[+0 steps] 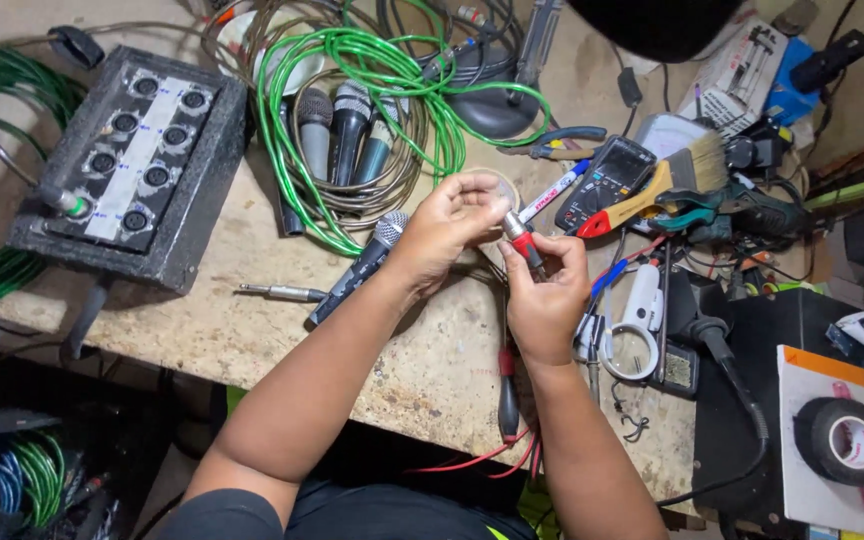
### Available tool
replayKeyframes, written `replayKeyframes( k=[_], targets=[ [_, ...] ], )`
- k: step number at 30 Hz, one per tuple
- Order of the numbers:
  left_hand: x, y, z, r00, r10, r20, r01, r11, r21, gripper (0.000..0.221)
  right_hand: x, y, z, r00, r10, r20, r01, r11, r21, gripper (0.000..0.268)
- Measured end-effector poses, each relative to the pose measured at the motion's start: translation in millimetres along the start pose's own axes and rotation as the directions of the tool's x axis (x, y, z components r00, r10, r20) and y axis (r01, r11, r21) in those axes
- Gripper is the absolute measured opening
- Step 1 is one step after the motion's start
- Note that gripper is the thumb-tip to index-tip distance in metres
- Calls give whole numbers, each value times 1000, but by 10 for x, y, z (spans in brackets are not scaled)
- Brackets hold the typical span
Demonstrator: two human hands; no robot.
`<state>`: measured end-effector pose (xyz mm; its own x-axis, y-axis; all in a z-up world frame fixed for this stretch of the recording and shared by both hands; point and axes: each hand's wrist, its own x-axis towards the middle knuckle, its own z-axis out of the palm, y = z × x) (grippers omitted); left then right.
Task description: Testing various microphones by plugging them into a mixer and then repairing a small electronic connector using wire strippers.
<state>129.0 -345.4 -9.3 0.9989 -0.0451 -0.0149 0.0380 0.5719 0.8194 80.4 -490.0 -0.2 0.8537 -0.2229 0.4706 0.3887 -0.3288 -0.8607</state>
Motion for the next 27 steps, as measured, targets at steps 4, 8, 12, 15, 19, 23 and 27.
replayKeyframes(
  k=[4,8,12,15,19,23,27],
  targets=[
    [50,-44,-12,999,-35,27,36,999,-41,43,13,-17,-3,1000,10,-29,-8,998,59,35],
    [32,7,-48,999,18,44,-20,999,46,39,-5,-91,6,997,-80,-7,80,997,-25,30],
    [33,46,-52,998,25,51,-26,999,19,38,38,-198,-29,974,181,137,-195,976,94,47],
    [4,156,-27,993,52,105,-54,998,22,38,42,-87,14,857,402,322,-497,812,307,32],
    [-13,172,-33,986,61,157,-64,998,14,41,74,-229,5,817,442,371,-544,803,243,27],
    [9,82,-74,993,49,111,-49,999,-7,33,60,-217,-20,928,314,200,-350,919,183,16],
    [5,-24,-70,994,58,88,-57,998,-7,32,80,-265,-16,972,-234,-22,228,962,-150,23]
  ],
)
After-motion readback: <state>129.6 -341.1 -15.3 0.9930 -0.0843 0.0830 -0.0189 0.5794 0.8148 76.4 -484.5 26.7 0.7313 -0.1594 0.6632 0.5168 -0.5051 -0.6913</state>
